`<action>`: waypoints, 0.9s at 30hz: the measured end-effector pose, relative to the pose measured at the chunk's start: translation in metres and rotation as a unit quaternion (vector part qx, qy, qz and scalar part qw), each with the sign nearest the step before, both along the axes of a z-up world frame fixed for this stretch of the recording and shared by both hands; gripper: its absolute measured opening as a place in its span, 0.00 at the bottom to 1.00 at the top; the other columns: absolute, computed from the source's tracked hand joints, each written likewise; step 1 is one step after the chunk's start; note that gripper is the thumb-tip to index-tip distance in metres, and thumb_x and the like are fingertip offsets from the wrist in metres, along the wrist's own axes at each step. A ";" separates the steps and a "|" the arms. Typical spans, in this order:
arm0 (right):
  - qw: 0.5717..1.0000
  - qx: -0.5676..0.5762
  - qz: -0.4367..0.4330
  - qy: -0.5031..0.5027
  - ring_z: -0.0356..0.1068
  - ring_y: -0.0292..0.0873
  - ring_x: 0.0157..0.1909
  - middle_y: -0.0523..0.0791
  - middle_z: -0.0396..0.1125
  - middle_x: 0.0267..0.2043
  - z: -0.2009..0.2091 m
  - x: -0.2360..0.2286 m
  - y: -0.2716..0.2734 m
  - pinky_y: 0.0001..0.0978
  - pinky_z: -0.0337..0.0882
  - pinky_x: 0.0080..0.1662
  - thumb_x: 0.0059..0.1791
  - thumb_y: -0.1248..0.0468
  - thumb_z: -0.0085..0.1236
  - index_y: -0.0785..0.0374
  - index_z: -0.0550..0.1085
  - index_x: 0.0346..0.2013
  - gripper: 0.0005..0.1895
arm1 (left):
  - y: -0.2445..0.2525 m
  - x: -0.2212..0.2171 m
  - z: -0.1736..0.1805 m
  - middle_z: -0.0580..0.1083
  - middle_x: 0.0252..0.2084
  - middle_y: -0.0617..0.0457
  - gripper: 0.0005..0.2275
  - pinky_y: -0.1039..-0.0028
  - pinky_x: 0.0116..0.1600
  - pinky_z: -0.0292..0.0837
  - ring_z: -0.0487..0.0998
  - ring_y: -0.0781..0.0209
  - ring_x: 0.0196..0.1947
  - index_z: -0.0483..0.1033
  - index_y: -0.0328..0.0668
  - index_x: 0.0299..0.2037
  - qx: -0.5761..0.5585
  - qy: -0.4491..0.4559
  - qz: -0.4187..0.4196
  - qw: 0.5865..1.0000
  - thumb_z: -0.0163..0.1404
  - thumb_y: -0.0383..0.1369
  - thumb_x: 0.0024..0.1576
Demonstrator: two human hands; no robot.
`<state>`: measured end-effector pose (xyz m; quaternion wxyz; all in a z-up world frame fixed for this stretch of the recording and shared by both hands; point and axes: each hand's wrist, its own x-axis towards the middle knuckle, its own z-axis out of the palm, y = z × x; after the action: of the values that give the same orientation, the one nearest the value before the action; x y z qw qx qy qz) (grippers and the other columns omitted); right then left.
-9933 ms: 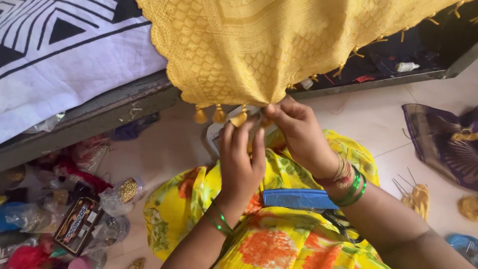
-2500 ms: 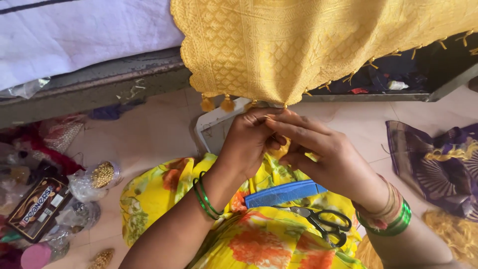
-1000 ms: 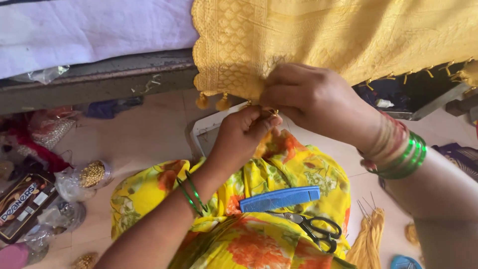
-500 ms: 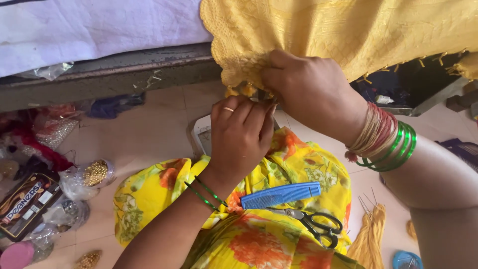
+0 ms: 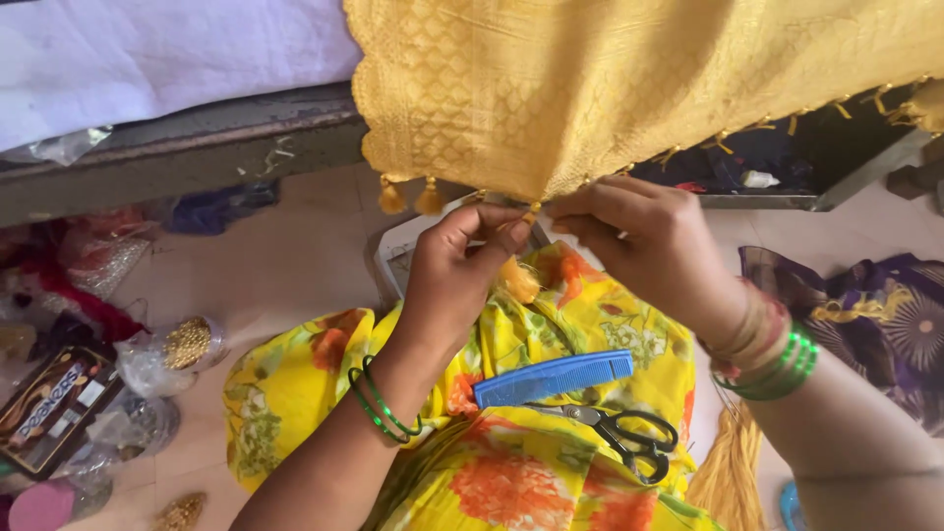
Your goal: The person sits on the floor and attaches tassels to the scalloped edge of a yellow fabric, tying each tassel's cord around the edge and pulling it tight. They occasionally use a blue comb to smooth the tassel fringe and use scissors to trim ends.
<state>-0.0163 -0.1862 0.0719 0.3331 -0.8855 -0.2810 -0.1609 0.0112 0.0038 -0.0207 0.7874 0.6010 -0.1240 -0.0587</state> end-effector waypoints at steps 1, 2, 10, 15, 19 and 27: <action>0.999 -0.031 0.000 -0.016 0.74 0.42 0.32 0.47 0.73 0.34 -0.002 0.000 -0.004 0.34 0.73 0.35 0.49 0.71 0.62 0.65 0.78 0.42 0.08 | 0.002 -0.002 0.001 0.78 0.37 0.57 0.06 0.79 0.46 0.71 0.74 0.73 0.38 0.80 0.35 0.44 0.000 -0.001 0.005 1.000 0.56 0.30 0.62; 0.998 -0.062 -0.001 -0.033 0.73 0.44 0.32 0.47 0.72 0.33 -0.003 -0.001 -0.008 0.36 0.73 0.36 0.48 0.71 0.63 0.64 0.79 0.41 0.07 | 0.003 -0.004 0.003 0.78 0.37 0.57 0.07 0.79 0.45 0.71 0.73 0.73 0.37 0.81 0.34 0.44 0.001 -0.001 0.011 1.000 0.57 0.30 0.61; 0.979 -0.144 0.093 -0.115 0.73 0.48 0.39 0.46 0.70 0.38 0.027 0.002 0.004 0.41 0.74 0.42 0.46 0.72 0.60 0.62 0.77 0.38 0.07 | 0.010 -0.008 0.026 0.81 0.40 0.54 0.04 0.74 0.50 0.74 0.80 0.65 0.41 0.80 0.37 0.41 0.130 -0.190 0.112 0.967 0.58 0.28 0.59; 0.963 -0.185 0.113 -0.157 0.72 0.49 0.36 0.47 0.67 0.41 0.042 0.038 0.034 0.41 0.72 0.36 0.45 0.70 0.61 0.61 0.76 0.40 0.09 | 0.014 -0.013 0.042 0.79 0.36 0.51 0.02 0.64 0.47 0.71 0.79 0.50 0.39 0.80 0.40 0.38 0.260 -0.319 0.176 0.894 0.58 0.25 0.57; 0.942 -0.287 0.066 -0.159 0.72 0.50 0.31 0.47 0.66 0.40 0.043 0.049 0.048 0.42 0.72 0.32 0.42 0.68 0.62 0.60 0.76 0.42 0.13 | 0.016 -0.023 0.061 0.77 0.33 0.53 0.02 0.58 0.44 0.67 0.78 0.50 0.38 0.79 0.43 0.36 0.366 -0.420 0.272 0.784 0.57 0.26 0.55; 0.984 -0.114 0.057 -0.121 0.75 0.50 0.37 0.48 0.72 0.40 0.027 0.018 0.016 0.39 0.74 0.39 0.48 0.70 0.63 0.61 0.78 0.44 0.10 | -0.005 0.001 -0.008 0.77 0.36 0.55 0.04 0.72 0.48 0.73 0.80 0.58 0.40 0.77 0.40 0.39 0.253 -0.172 0.153 0.940 0.57 0.30 0.61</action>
<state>0.0016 -0.1702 0.0993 0.2023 -0.8741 -0.3860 -0.2145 0.0125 -0.0017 -0.0288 0.5754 0.7930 -0.1452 0.1374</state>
